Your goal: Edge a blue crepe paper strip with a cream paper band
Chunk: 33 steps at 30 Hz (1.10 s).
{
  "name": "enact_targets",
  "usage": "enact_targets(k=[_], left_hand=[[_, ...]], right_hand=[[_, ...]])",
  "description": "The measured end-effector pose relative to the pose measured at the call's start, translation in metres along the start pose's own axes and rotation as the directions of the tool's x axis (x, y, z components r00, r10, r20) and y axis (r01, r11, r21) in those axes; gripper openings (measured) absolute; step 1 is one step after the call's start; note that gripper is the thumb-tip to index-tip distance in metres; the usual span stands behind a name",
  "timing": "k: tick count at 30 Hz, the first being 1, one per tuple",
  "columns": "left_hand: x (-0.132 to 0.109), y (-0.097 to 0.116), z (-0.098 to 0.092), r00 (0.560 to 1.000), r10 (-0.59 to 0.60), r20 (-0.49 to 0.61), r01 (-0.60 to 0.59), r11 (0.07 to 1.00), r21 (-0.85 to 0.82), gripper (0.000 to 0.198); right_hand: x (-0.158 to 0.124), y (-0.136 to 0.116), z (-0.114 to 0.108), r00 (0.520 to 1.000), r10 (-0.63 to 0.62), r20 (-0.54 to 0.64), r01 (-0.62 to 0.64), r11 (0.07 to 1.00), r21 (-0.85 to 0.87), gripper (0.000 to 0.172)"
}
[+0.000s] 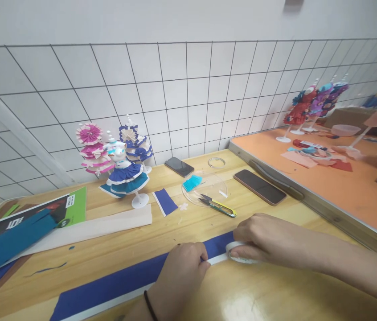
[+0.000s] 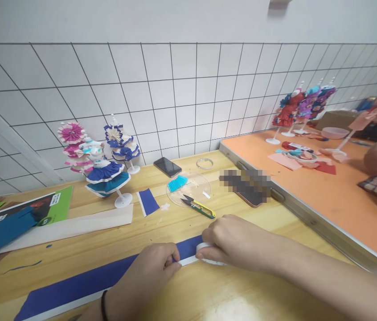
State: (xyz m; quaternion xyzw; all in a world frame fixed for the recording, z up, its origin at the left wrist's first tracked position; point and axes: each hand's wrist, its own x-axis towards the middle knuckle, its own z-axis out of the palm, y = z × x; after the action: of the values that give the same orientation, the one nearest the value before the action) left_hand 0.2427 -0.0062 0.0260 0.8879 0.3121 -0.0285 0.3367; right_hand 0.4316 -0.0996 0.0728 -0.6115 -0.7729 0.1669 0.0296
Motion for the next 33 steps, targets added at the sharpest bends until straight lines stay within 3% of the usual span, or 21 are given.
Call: enact_targets(k=[9,25,33], left_hand=[[0.01,-0.004,0.009,0.996,-0.059,-0.071,0.064,0.995,0.073,0.01],[0.016,0.011,0.008,0.989,-0.13,-0.071,0.145,0.953,0.265,0.017],[0.02,0.023,0.011,0.984,-0.165,-0.07,0.179,0.905,0.387,0.038]], right_hand=[[0.006,-0.001,0.004,0.999,-0.018,-0.037,0.014,0.992,-0.123,0.032],[0.016,-0.001,0.008,0.998,-0.042,-0.046,0.029,0.968,-0.25,0.033],[0.026,-0.018,-0.001,0.997,-0.019,0.079,0.044,0.944,-0.326,0.033]])
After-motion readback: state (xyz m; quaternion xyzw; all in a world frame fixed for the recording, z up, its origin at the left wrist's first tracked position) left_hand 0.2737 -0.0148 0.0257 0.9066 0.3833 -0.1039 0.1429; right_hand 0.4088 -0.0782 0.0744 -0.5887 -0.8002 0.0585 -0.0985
